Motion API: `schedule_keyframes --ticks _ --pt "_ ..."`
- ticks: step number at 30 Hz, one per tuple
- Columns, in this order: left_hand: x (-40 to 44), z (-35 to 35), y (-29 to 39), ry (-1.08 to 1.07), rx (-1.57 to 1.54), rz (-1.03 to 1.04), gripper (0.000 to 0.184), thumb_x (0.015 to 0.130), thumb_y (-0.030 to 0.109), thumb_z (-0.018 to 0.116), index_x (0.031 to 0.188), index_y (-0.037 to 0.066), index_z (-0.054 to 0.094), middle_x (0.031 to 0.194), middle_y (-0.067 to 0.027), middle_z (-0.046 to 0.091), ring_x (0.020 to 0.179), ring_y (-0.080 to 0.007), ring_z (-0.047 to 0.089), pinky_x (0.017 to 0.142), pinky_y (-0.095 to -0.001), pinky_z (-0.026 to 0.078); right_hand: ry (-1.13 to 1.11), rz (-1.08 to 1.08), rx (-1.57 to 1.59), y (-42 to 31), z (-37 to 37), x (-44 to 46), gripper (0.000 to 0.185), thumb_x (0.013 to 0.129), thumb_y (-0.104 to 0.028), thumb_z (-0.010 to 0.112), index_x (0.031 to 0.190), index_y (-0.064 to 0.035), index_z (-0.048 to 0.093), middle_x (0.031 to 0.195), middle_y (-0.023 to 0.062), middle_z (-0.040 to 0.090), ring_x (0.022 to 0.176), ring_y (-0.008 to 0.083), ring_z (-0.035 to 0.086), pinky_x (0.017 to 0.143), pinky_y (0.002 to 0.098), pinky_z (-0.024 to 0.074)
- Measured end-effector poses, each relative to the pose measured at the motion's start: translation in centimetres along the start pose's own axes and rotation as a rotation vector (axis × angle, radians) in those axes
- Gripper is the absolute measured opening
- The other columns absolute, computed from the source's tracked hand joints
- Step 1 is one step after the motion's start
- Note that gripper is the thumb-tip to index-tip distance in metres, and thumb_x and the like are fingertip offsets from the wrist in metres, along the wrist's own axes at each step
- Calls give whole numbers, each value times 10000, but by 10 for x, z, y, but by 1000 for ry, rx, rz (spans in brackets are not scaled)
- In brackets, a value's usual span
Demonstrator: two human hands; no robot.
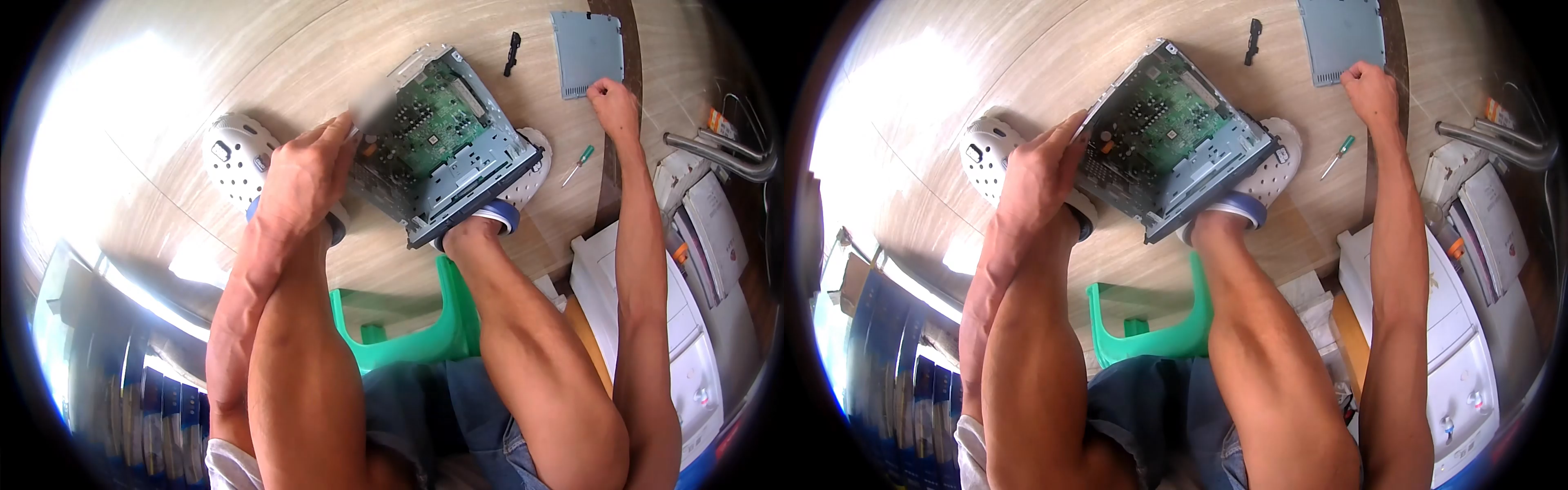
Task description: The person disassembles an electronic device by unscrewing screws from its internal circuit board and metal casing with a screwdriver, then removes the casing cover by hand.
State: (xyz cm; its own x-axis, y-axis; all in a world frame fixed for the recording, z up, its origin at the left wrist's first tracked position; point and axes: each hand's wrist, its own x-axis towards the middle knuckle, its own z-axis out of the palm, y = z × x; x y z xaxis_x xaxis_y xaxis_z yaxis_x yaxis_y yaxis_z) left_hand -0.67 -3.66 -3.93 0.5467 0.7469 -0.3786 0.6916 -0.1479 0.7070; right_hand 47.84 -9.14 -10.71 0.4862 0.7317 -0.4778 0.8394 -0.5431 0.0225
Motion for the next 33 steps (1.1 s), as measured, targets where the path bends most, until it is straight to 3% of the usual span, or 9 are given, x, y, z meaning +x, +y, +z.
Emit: schedule_keyframes --ticks 6,9,14,17,21,22,29,31,33 --pt "15 -8 3 -19 39 22 231 964 128 625 1172 30 649 861 -208 712 785 -422 699 694 -470 579 61 31 67 2 -7 -4 261 851 -285 658 965 -61 728 877 165 730 867 388 688 823 433 536" --pt "33 -17 5 -51 49 105 262 984 115 619 1232 50 674 754 -220 666 708 -392 686 648 -437 537 151 6 118 -2 -22 -12 256 849 -277 669 972 -61 730 830 128 724 808 312 692 794 390 535" --pt "79 -34 6 -222 120 215 231 1017 169 580 1157 35 706 844 -217 716 746 -367 714 707 -431 554 126 146 349 -40 -62 -42 234 853 -254 673 959 -53 730 753 40 675 701 139 641 723 304 512" --pt "104 -33 -7 -211 235 501 251 1025 182 570 1148 22 718 925 -212 741 809 -350 733 746 -424 577 152 119 458 -62 -72 -63 226 862 -245 669 959 -49 727 747 13 657 675 100 622 680 280 495" --pt "143 -59 36 -559 294 176 356 1035 299 564 1176 8 711 1023 -156 746 917 -285 702 841 -415 575 131 46 563 -88 -76 -77 238 870 -246 675 967 -35 727 771 -4 661 651 102 605 633 272 473" --pt "144 -74 69 -664 281 69 285 1014 234 592 1171 37 726 1051 -154 749 945 -313 710 881 -430 583 121 28 628 -97 -81 -82 232 876 -241 678 964 -32 726 771 -4 660 639 93 593 619 262 463" --pt "130 -52 38 -255 252 252 362 987 205 620 1288 4 652 1125 -168 740 931 -296 715 856 -412 571 -37 -92 981 -160 -119 -148 156 913 -170 713 951 -19 723 726 -16 636 594 25 521 534 196 384" --pt "92 -44 56 251 387 505 277 1020 158 588 1224 18 713 1073 -154 758 886 -274 748 842 -334 582 -131 -169 1079 -171 -121 -164 151 926 -161 706 956 -13 717 715 -10 631 573 17 502 512 190 366" --pt "48 -45 82 251 -151 204 303 1015 175 609 1250 10 702 1084 -140 758 871 -222 737 837 -310 567 -222 -280 1191 -179 -122 -176 183 942 -183 684 970 -3 707 708 7 630 527 24 477 483 192 347"
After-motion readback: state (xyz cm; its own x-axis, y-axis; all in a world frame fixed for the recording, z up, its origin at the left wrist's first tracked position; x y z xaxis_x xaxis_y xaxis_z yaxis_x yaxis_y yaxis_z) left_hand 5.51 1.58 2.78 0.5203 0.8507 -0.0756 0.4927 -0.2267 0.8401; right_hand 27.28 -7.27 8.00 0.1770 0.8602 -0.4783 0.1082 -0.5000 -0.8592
